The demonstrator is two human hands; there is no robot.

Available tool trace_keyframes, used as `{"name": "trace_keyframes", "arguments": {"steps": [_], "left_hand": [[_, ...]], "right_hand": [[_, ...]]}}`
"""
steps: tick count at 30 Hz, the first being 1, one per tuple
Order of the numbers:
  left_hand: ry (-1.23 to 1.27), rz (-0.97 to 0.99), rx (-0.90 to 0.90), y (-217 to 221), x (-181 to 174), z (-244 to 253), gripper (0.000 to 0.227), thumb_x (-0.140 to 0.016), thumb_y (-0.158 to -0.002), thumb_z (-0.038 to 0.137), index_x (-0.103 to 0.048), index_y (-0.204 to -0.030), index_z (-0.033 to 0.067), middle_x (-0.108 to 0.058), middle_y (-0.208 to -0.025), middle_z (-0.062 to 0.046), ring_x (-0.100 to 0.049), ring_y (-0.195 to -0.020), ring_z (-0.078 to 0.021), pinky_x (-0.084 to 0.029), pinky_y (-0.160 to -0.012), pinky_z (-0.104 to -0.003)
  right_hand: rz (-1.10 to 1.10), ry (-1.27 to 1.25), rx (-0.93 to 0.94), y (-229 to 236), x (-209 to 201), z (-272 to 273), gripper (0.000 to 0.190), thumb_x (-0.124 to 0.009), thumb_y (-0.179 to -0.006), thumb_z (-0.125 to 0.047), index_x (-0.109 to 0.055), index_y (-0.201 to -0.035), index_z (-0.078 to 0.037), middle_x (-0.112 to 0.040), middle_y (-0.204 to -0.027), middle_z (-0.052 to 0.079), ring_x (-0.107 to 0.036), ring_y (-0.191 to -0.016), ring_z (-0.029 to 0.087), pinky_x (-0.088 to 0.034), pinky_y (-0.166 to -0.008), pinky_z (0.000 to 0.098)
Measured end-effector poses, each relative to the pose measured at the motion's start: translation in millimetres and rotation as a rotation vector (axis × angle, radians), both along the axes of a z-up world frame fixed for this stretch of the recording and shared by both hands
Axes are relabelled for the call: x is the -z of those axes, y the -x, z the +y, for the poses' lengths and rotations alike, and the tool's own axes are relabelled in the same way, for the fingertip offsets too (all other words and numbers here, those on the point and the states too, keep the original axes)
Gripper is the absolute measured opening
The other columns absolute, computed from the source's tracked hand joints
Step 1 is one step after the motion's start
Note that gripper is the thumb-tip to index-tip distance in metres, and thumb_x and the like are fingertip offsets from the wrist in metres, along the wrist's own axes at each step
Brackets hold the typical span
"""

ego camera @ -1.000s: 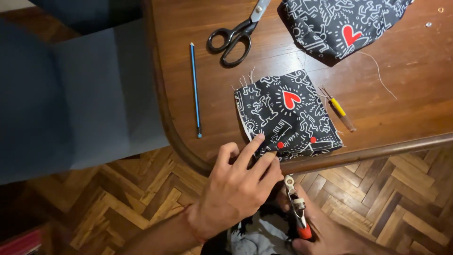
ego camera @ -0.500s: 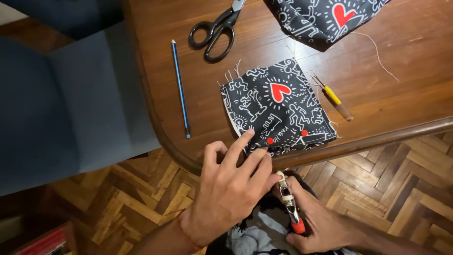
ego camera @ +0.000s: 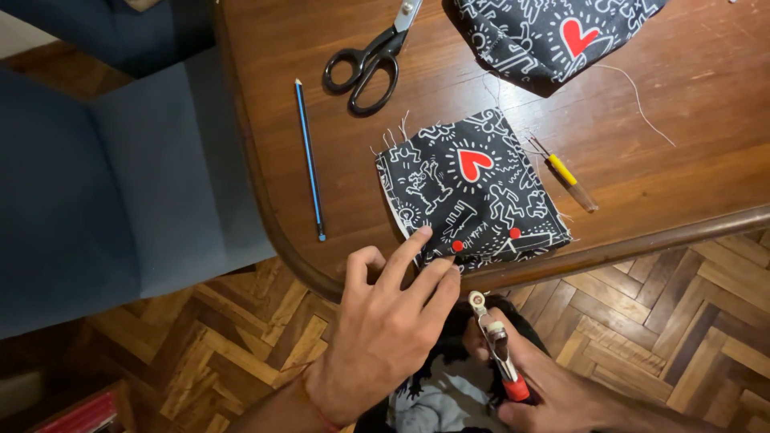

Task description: Using a rotary hole punch tool to create holes in a patterned pouch

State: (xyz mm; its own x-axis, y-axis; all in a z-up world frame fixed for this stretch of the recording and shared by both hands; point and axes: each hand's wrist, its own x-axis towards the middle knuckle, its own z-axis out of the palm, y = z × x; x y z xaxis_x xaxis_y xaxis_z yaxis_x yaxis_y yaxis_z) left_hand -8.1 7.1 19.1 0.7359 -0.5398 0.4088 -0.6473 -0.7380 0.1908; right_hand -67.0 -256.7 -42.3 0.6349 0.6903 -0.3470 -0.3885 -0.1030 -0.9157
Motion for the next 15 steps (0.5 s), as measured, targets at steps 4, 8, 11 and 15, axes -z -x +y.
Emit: {"name": "trace_keyframes", "arguments": {"steps": [4, 8, 11, 15], "left_hand": [[0.056, -0.039, -0.018, -2, 4, -3, 0.017, -0.066, -0.117, 0.001, -0.079, -0.110, 0.0077, -0.080, -0.113, -0.004, -0.079, -0.137, -0.0353, -0.043, -0.086, -0.049], [0.058, -0.041, -0.014, -4, 4, -2, 0.019, -0.061, -0.117, 0.001, -0.077, -0.109, 0.0087, -0.078, -0.111, -0.005, -0.079, -0.137, -0.0345, -0.042, -0.085, -0.049], [0.064, -0.049, -0.008, -6, 4, -1, 0.020, -0.060, -0.118, 0.001, -0.074, -0.106, 0.0096, -0.077, -0.108, -0.005, -0.081, -0.136, -0.0336, -0.042, -0.084, -0.048], [0.095, -0.067, -0.025, -6, 8, -3, 0.023, -0.058, -0.119, -0.001, -0.069, -0.103, 0.0109, -0.079, -0.109, -0.006, -0.082, -0.135, -0.0326, -0.043, -0.085, -0.047]], "right_hand": [[-0.040, -0.047, 0.034, 7, 7, -2, 0.047, -0.070, -0.084, -0.029, -0.052, -0.125, -0.012, -0.043, -0.118, 0.003, -0.041, -0.106, 0.018, -0.039, -0.092, 0.0352], [0.172, -0.127, 0.061, 13, 13, -13, 0.127, -0.088, -0.099, -0.082, -0.027, -0.178, -0.004, -0.047, -0.168, 0.006, -0.045, -0.153, 0.015, -0.037, -0.125, 0.0352], [0.173, -0.039, 0.037, 15, 13, -24, 0.129, -0.085, -0.101, -0.076, -0.016, -0.185, -0.006, -0.031, -0.194, 0.006, -0.028, -0.176, 0.016, -0.022, -0.141, 0.0405], [0.240, 0.064, -0.026, 7, -10, -32, 0.103, -0.077, -0.108, -0.049, -0.021, -0.187, -0.015, -0.031, -0.195, -0.004, -0.022, -0.179, 0.010, -0.013, -0.140, 0.0372]]}}
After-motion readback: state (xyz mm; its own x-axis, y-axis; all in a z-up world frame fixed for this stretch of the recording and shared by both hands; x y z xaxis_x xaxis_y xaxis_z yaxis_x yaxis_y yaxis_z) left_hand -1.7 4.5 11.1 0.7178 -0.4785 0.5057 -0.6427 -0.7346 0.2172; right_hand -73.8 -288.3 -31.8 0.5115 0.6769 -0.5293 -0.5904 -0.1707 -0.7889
